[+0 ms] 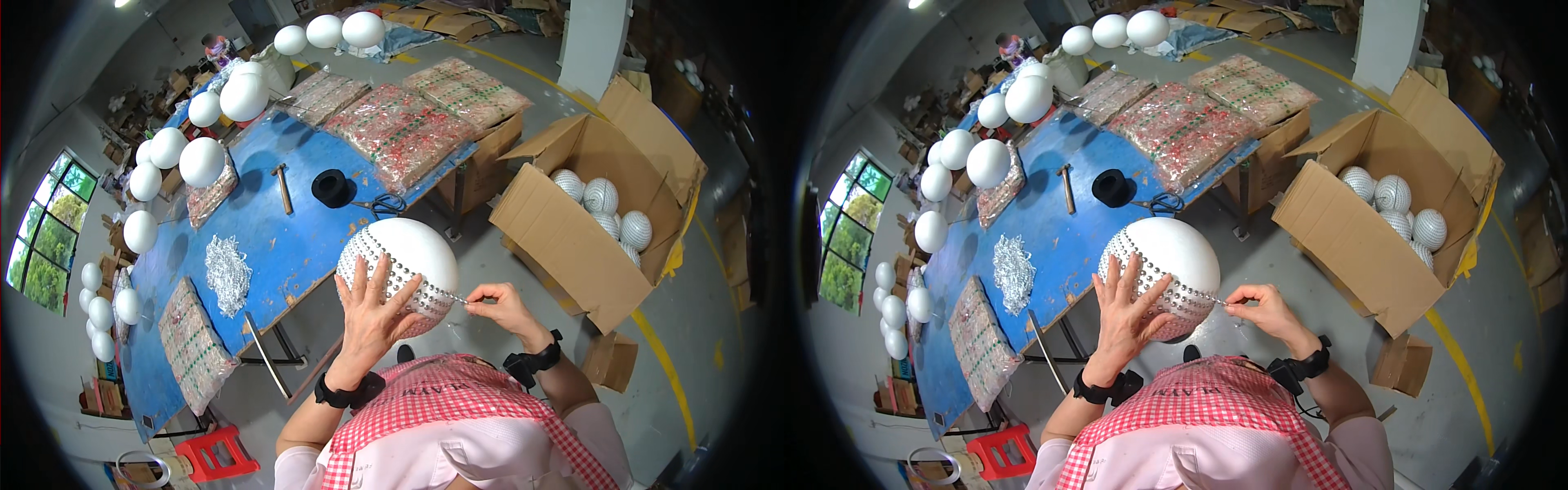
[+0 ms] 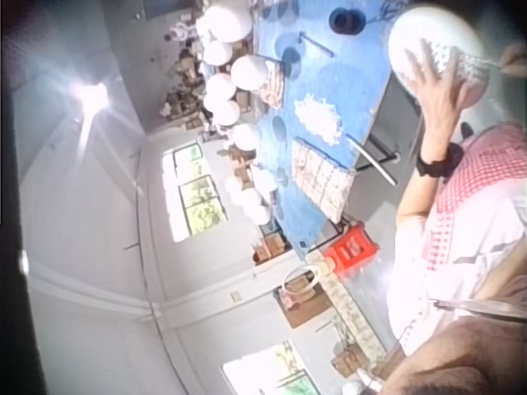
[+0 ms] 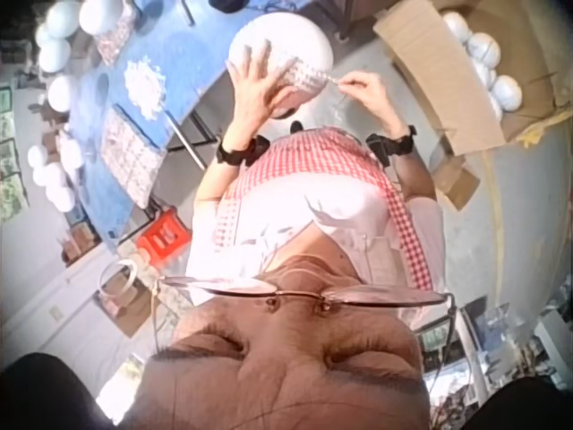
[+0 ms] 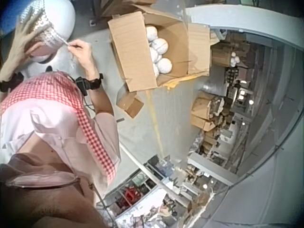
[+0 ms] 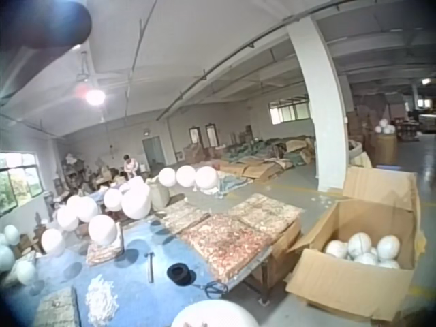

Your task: The person wraps a string of beads around a foam ball, pressing them into the surface. Then, they pick up a bundle of silver tinsel from the table and begin to untangle it.

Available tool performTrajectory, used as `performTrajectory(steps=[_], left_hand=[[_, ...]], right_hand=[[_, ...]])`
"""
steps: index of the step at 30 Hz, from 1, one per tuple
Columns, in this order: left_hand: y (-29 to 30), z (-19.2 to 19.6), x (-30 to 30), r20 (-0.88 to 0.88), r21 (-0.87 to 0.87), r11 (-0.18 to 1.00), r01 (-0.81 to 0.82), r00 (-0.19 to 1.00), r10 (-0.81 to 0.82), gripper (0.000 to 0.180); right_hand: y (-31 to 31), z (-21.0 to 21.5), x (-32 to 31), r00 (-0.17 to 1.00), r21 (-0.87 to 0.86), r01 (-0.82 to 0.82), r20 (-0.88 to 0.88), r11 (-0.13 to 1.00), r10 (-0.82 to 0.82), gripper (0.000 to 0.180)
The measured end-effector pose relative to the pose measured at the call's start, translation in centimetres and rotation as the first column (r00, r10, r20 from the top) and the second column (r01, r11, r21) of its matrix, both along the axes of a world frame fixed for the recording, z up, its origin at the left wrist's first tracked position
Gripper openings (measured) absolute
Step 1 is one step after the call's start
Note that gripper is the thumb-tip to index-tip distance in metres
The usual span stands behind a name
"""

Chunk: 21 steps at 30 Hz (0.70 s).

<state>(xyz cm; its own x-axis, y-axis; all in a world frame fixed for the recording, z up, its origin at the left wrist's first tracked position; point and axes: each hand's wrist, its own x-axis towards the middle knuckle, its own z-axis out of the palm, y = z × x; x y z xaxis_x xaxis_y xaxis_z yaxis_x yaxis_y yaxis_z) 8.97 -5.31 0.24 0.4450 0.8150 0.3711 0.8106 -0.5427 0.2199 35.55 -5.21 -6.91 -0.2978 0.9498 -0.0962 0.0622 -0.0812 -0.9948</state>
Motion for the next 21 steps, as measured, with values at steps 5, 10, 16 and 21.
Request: performTrajectory(steps=[5,10,16,21], left_hand=[[-0.1,-0.1,-0.4,0.046,-0.001,1.000,-0.004,0.999,0.004,0.055],[0.0,0.2,-0.6,0.218,-0.076,0.997,-0.008,0.976,0.025,0.053],[0.2,0.6,-0.8,0.207,-0.011,0.991,0.134,0.970,-0.129,0.061],[-0.1,1.2,0.3,0.071,0.002,0.996,0.084,0.994,-0.084,0.059]], right_hand=[[0.5,-1.3,-0.6,0.999,0.075,0.019,0.027,0.997,-0.021,0.012],[0.4,-0.7,-1.3,0.957,0.069,-0.074,0.287,0.995,0.052,0.015],[-0.3,-0.1,-1.6,0.993,0.002,-0.111,-0.044,0.994,0.111,0.018],[-0.5,0.9,-1.4,0.986,-0.021,-0.026,-0.168,0.999,0.022,0.015]])
